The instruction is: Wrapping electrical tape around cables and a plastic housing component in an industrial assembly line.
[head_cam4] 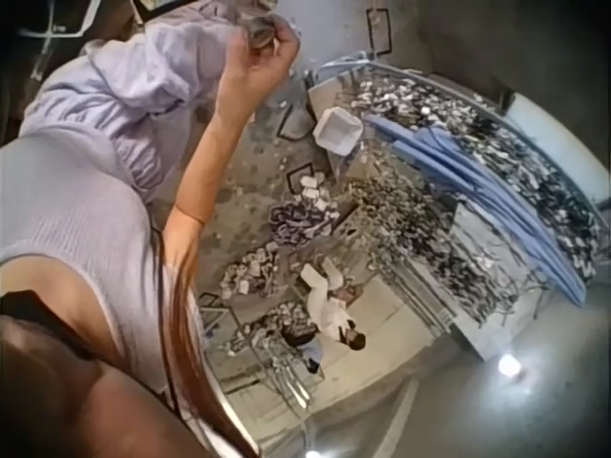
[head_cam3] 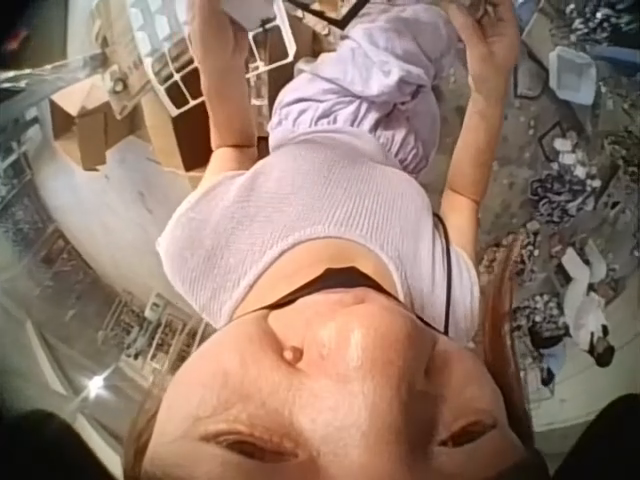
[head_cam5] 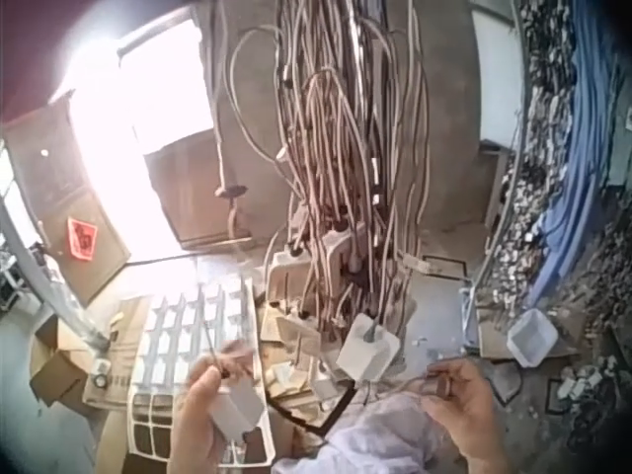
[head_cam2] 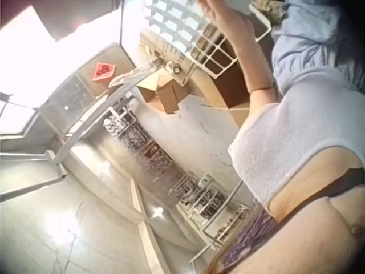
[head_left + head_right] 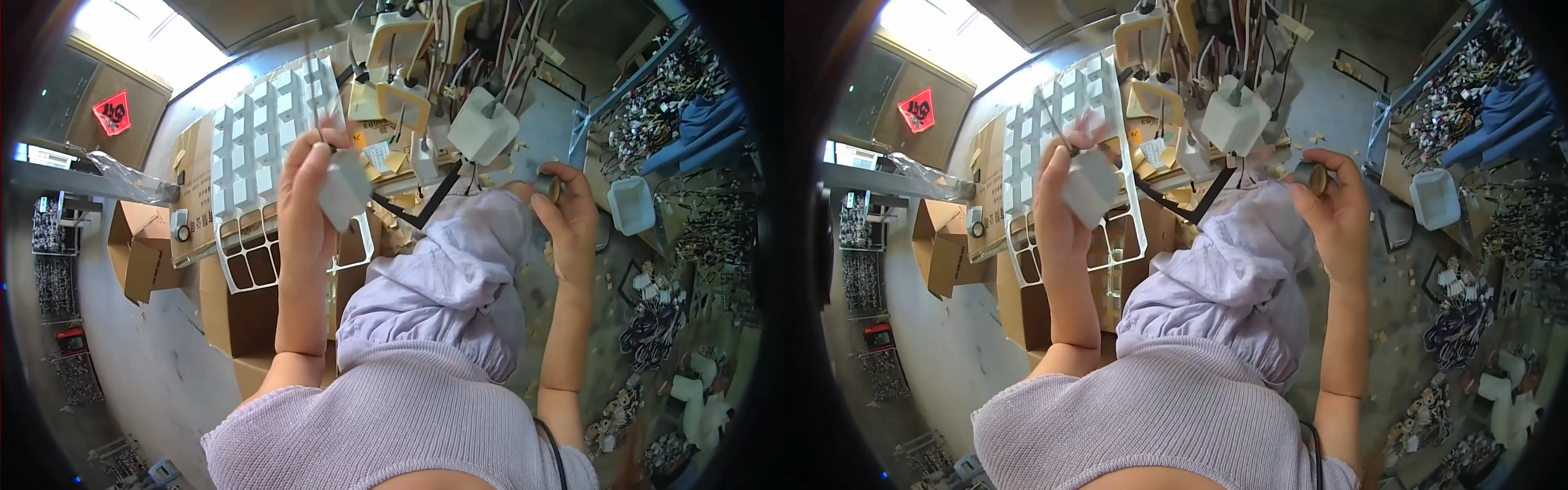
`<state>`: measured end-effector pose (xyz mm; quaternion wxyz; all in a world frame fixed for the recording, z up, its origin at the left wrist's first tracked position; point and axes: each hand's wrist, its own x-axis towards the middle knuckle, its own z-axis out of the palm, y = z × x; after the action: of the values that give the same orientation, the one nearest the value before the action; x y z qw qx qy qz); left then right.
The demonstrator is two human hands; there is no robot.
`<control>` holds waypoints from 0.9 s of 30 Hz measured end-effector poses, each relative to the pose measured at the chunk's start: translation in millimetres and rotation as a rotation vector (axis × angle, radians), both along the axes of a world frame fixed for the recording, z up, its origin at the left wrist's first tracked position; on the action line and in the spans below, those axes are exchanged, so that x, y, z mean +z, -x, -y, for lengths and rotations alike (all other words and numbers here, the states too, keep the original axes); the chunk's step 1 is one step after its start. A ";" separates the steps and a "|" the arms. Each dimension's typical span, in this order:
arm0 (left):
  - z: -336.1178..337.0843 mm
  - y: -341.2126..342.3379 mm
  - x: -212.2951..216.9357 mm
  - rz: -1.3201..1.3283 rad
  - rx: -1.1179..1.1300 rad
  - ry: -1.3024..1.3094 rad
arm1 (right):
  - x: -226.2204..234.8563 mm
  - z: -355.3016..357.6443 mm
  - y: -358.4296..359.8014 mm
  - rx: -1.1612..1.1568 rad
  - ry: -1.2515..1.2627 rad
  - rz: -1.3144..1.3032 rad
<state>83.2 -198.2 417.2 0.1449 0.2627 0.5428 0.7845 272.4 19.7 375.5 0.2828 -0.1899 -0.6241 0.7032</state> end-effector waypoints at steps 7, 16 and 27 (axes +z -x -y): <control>-17.9 -26.4 -11.5 0.207 -0.582 -0.176 | 30.6 11.8 -5.1 0.096 -0.039 -0.157; -51.8 -66.0 -8.8 -0.266 -0.310 0.194 | 54.8 24.1 2.4 0.027 -0.290 -0.037; -49.1 -67.0 -4.9 -0.281 -0.419 0.172 | 87.8 -8.1 17.2 0.567 -0.606 -0.015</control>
<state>150.2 -149.2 412.3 0.2493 0.4624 0.5560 0.6441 255.2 27.8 463.2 0.1256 0.0863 -0.8284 0.5390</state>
